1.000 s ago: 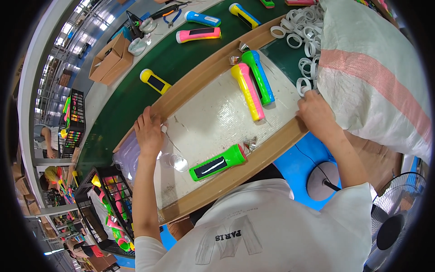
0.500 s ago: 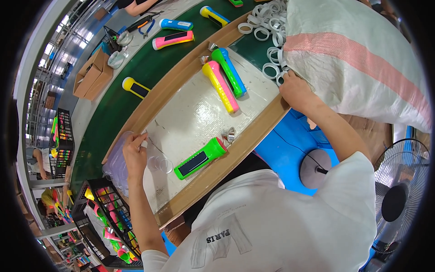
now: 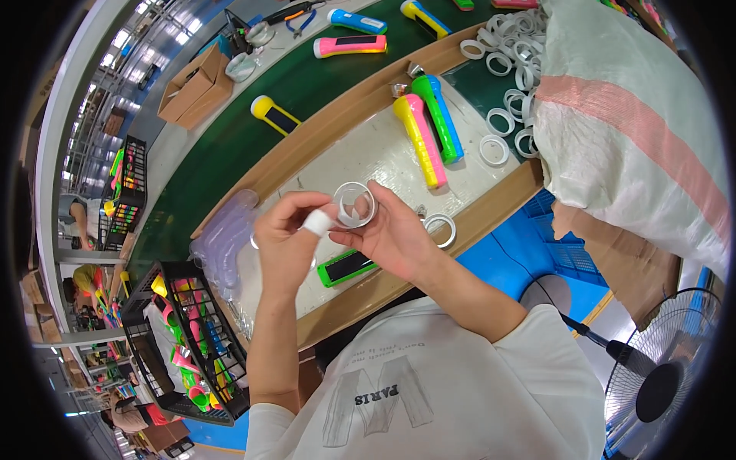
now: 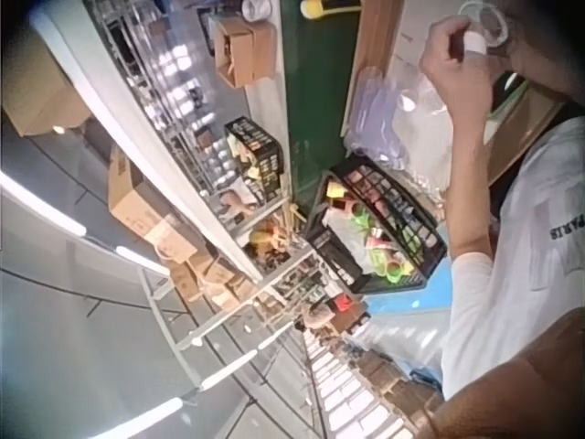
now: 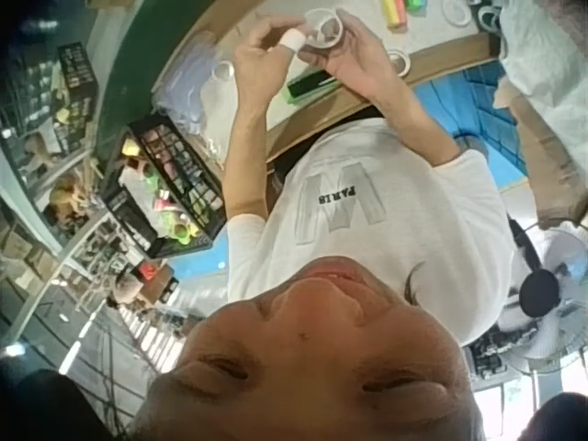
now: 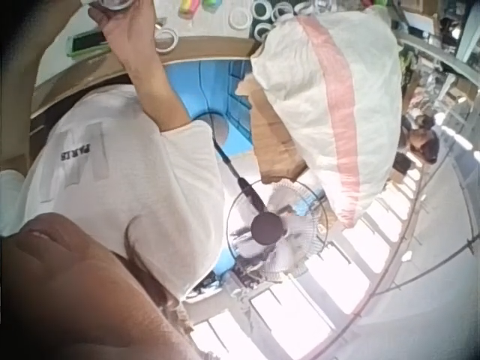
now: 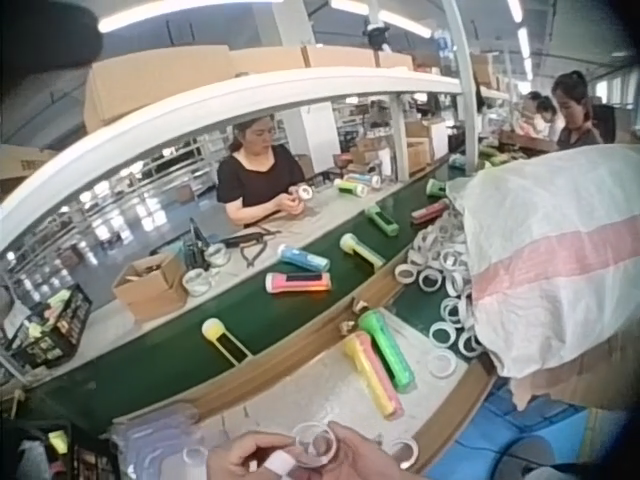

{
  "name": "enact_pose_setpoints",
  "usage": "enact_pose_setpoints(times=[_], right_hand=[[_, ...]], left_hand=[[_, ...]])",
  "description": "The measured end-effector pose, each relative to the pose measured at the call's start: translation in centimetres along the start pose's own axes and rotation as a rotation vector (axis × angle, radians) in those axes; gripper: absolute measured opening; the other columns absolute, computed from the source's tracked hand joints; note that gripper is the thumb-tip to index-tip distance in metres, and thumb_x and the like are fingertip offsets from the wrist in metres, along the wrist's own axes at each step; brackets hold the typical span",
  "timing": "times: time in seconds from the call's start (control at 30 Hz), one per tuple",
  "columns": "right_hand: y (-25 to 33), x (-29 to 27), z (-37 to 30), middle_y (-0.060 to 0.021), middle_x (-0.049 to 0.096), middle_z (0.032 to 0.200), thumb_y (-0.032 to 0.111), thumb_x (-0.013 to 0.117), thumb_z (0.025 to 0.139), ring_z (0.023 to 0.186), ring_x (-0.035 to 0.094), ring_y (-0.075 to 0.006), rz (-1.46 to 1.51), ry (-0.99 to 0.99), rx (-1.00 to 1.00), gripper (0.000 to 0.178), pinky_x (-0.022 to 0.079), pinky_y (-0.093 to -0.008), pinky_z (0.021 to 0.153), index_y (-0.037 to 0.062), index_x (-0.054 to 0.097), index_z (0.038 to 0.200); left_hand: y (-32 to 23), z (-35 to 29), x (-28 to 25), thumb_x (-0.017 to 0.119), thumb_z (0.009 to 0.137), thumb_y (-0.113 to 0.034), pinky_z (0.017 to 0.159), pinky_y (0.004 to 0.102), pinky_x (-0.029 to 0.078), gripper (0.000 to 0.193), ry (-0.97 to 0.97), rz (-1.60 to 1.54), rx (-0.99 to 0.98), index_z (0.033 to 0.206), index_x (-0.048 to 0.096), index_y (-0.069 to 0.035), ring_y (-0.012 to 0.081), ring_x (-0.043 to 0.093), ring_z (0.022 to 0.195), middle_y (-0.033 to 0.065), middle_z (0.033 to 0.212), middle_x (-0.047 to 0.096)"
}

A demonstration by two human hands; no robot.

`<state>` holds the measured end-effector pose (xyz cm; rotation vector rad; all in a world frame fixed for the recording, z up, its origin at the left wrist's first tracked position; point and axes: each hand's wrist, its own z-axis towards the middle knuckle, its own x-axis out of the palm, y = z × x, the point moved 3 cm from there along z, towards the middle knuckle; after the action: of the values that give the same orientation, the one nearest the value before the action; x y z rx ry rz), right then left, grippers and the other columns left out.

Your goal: Assemble plastic handheld flashlights by attaching reflectors and lens covers to the body.

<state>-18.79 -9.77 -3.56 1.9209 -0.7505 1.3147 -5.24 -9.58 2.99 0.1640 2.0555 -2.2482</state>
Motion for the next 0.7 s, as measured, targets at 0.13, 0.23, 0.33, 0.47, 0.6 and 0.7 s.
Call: enact_pose_setpoints(times=[0.13,0.23,0.33,0.47,0.6,0.7], right_hand=[[-0.1,-0.3,0.3,-0.0172,0.063,0.112,0.039,0.033,0.102,0.102,0.062,-0.028,0.045,-0.08,-0.02,0.041,0.05,-0.0433,0.091,0.0098,0.057,0.085],[1.2,-1.5,-0.1,-0.0206,0.063,0.108,0.041,0.034,0.101,0.099,0.064,-0.0295,0.032,-0.077,-0.007,0.038,0.052,-0.0414,0.09,0.0084,0.054,0.099],[1.2,-3.2,0.0,-0.0242,0.062,0.108,0.041,0.041,0.1,0.105,0.062,-0.035,0.182,-0.121,-0.032,0.043,0.051,-0.0428,0.094,0.0019,0.059,0.1],[1.7,-2.8,0.6,-0.0235,0.063,0.107,0.041,0.044,0.099,0.105,0.062,-0.0361,0.136,-0.21,-0.039,0.043,0.05,-0.0438,0.096,0.0021,0.061,0.091],[2.3,-3.8,0.0,-0.0231,0.064,0.103,0.04,0.044,0.099,0.102,0.064,-0.0355,0.137,-0.179,-0.07,0.042,0.051,-0.0444,0.094,0.0019,0.06,0.094],[2.5,-3.0,0.1,-0.0194,0.065,0.103,0.04,0.043,0.099,0.097,0.066,-0.0302,-0.016,-0.173,-0.106,0.038,0.054,-0.0431,0.089,0.0074,0.059,0.086]], left_hand=[[0.3,0.2,1.1,0.07,0.079,-0.006,0.067,0.03,0.049,0.014,-0.078,0.478,0.231,0.092,0.067,-0.001,0.0195,0.062,0.076,0.011,0.09,0.06],[2.0,-1.0,-0.9,0.073,0.077,-0.009,0.064,0.0279,0.044,0.027,-0.067,0.567,0.266,0.102,0.066,-0.005,0.0174,0.056,0.077,0.0086,0.094,0.06],[4.5,-3.8,-1.1,0.075,0.074,-0.013,0.079,0.0389,0.046,0.046,0.323,0.8,0.258,0.116,0.061,-0.004,0.0291,0.058,0.094,0.0134,0.104,0.062],[5.4,-5.2,-1.0,0.075,0.069,-0.013,0.086,0.0427,0.045,0.052,0.437,0.978,0.228,0.118,0.06,-0.006,0.032,0.057,0.097,0.0134,0.105,0.062],[2.5,-6.2,-5.0,0.075,0.07,-0.013,0.076,0.0382,0.05,0.046,0.256,0.722,0.006,0.113,0.063,-0.003,0.0323,0.061,0.087,0.0158,0.096,0.062],[-0.7,-6.7,-7.1,0.074,0.074,-0.01,0.075,0.0319,0.048,0.043,0.092,0.566,-0.016,0.114,0.061,0.0,0.0241,0.062,0.084,0.0132,0.092,0.062]])
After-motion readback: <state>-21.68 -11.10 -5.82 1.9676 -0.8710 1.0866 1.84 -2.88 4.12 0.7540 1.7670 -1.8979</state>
